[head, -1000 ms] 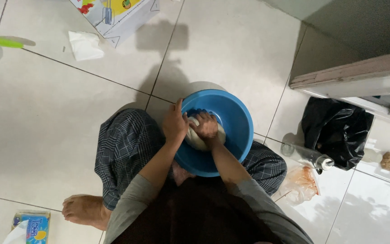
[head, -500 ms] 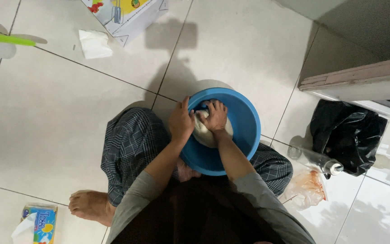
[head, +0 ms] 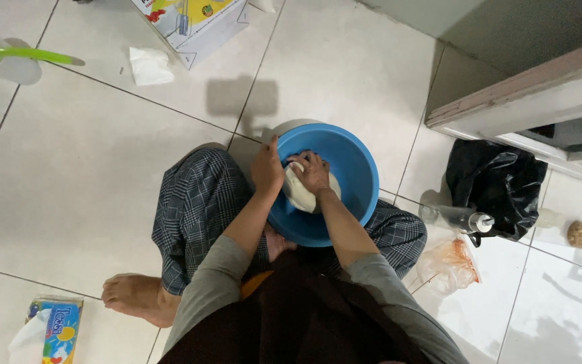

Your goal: Kneading a ball of dough in a blue plastic bowl while sitting on a tiled floor.

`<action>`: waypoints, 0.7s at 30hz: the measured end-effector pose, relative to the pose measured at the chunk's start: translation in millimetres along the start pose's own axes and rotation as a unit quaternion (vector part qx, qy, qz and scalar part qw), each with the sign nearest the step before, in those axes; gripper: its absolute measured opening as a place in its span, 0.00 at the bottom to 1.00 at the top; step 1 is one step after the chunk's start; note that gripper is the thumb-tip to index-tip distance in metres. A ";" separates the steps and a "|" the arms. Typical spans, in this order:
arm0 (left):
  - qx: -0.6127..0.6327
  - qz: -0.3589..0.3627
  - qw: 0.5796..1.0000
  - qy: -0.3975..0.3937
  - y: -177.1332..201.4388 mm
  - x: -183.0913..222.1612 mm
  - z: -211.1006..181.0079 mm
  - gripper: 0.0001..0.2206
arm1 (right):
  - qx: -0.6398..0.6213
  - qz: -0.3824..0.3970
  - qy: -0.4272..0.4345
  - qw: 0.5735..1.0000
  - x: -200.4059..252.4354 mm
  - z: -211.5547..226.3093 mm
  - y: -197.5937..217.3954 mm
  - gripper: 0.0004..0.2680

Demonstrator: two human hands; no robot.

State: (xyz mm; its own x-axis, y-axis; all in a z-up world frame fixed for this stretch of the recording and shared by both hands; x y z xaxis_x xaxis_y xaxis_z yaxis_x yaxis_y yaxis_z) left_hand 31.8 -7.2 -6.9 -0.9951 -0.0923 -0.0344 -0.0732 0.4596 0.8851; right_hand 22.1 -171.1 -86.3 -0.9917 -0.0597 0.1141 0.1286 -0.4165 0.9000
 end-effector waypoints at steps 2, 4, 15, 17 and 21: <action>0.000 0.006 0.999 0.032 -6.4 -2.3 7.5 0.23 | -0.013 0.005 0.028 1.000 6.3 11.9 10.4 0.20; -0.003 -0.034 0.999 0.005 -9.0 3.9 14.1 0.24 | -0.070 -0.010 0.050 0.996 18.4 24.8 31.3 0.14; 0.001 -0.057 0.998 0.021 -5.4 8.4 19.1 0.27 | 0.091 0.119 0.060 0.987 27.8 -2.5 -14.2 0.18; -0.012 -0.035 0.999 0.030 -11.6 6.3 21.0 0.26 | 0.079 0.188 0.065 0.977 34.1 3.2 -7.2 0.25; 0.172 0.011 0.969 0.175 10.6 17.1 8.9 0.27 | 0.196 0.195 0.114 0.954 62.3 65.6 49.5 0.23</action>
State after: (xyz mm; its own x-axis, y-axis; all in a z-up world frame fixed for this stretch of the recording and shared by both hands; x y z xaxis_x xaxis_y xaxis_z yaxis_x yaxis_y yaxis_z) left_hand 13.5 4.0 -2.2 -0.9179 -0.3449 0.1963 -0.1289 0.7270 0.6744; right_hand -33.8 -135.9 -7.0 -0.8363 -0.3545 0.4183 0.4308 0.0470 0.9012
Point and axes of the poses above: each hand's wrist, its own x-axis away from the middle knuckle, its own y-axis out of the back of the hand, z = x × y, the point moved 3 cm from there along -x, towards the middle knuckle, and after that the axes turned 9 degrees about -z, right-handed, at the moved point
